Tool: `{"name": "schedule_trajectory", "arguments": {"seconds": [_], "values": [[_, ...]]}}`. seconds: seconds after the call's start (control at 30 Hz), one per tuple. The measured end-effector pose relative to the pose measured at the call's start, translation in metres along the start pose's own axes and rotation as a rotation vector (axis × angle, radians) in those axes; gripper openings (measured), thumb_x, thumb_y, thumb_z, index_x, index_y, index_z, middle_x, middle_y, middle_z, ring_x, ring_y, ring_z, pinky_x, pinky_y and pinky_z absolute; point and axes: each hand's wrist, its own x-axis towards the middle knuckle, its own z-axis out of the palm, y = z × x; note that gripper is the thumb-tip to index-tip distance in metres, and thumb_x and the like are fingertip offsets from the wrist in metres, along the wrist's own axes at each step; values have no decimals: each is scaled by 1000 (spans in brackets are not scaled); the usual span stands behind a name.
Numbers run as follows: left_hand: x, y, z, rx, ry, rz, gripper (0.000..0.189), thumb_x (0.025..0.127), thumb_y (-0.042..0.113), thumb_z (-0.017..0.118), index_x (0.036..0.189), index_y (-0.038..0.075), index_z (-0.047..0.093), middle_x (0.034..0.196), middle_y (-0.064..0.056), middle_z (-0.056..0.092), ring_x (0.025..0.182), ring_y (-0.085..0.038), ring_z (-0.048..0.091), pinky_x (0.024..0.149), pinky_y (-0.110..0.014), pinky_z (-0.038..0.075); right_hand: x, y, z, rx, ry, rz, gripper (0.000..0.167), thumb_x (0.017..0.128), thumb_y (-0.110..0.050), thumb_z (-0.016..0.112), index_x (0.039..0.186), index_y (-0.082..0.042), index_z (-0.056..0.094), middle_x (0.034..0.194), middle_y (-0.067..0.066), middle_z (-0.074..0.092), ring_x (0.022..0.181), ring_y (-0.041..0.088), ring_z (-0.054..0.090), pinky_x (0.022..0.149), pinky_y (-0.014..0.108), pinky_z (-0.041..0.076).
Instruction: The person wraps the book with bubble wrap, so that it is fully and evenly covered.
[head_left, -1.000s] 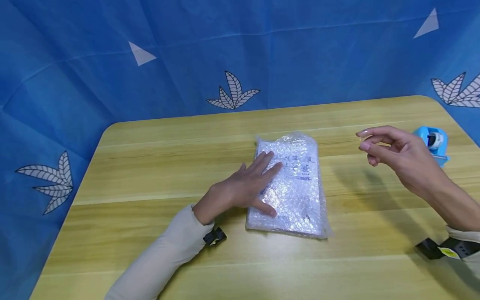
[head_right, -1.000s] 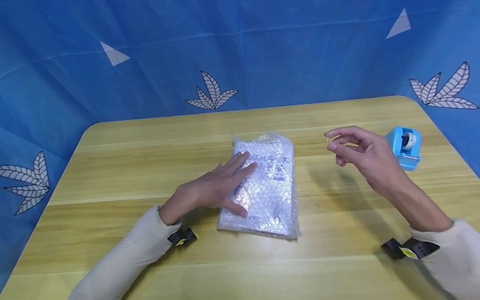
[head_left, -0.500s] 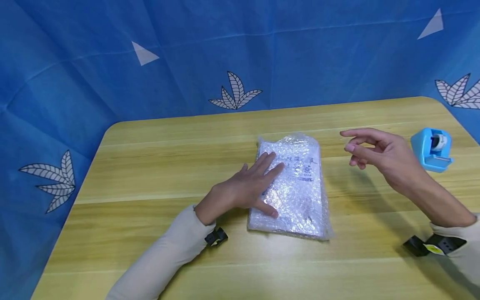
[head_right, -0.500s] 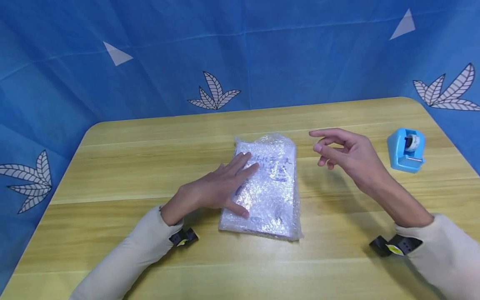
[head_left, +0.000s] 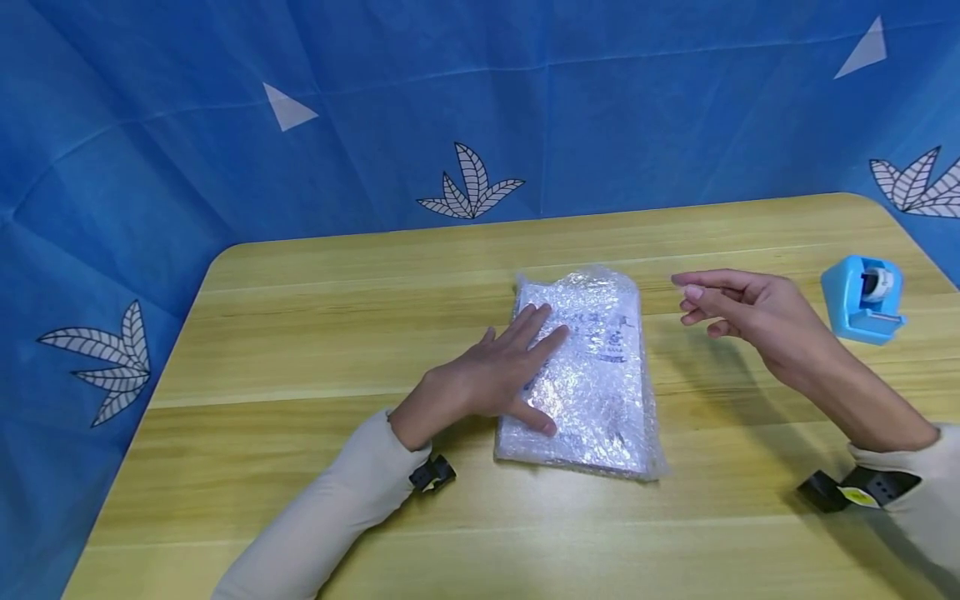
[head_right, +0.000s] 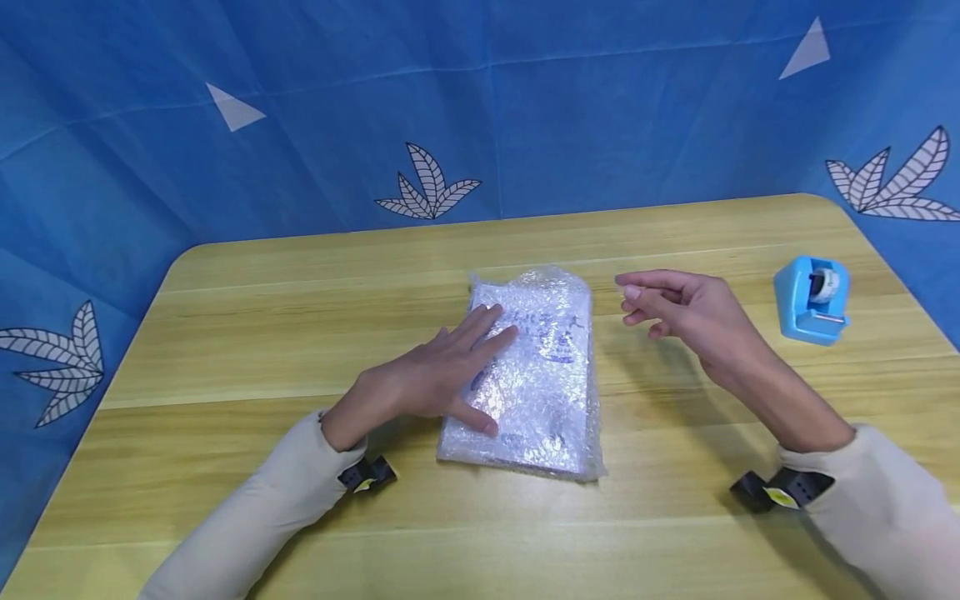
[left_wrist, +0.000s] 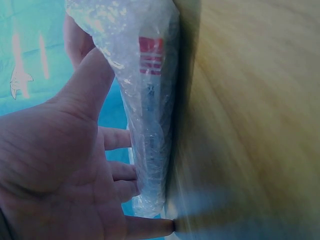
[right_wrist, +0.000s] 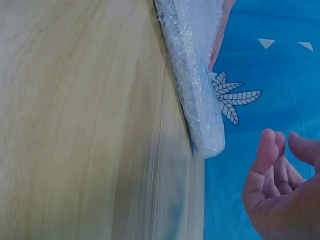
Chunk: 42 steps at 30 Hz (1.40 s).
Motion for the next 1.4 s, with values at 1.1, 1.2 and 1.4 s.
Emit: {"name": "schedule_trajectory", "arguments": {"seconds": [1.1, 1.2, 1.4], "values": [[-1, 0, 0, 0, 2, 4, 119, 86, 52, 82, 169, 16, 3, 172, -12, -19, 157, -27, -20, 122, -66, 6, 7, -6, 47, 155, -108, -234, 18, 104, -1, 60, 121, -1, 64, 97, 8, 67, 72, 16, 58, 60, 28, 49], [-1, 0, 0, -2, 2, 5, 119, 86, 52, 82, 169, 16, 4, 172, -12, -19, 157, -27, -19, 122, -66, 6, 8, -6, 49, 179, -124, -229, 19, 104, -1, 59, 123, -3, 62, 97, 11, 66, 73, 17, 60, 59, 31, 47], [-1, 1, -1, -3, 0, -1, 119, 86, 52, 82, 169, 16, 4, 172, -11, -18, 157, -27, -19, 123, -65, 5, 10, -6, 56, 171, -164, -217, 9, 107, -5, 55, 114, -5, 61, 97, 12, 67, 75, 20, 70, 61, 30, 54]]}}
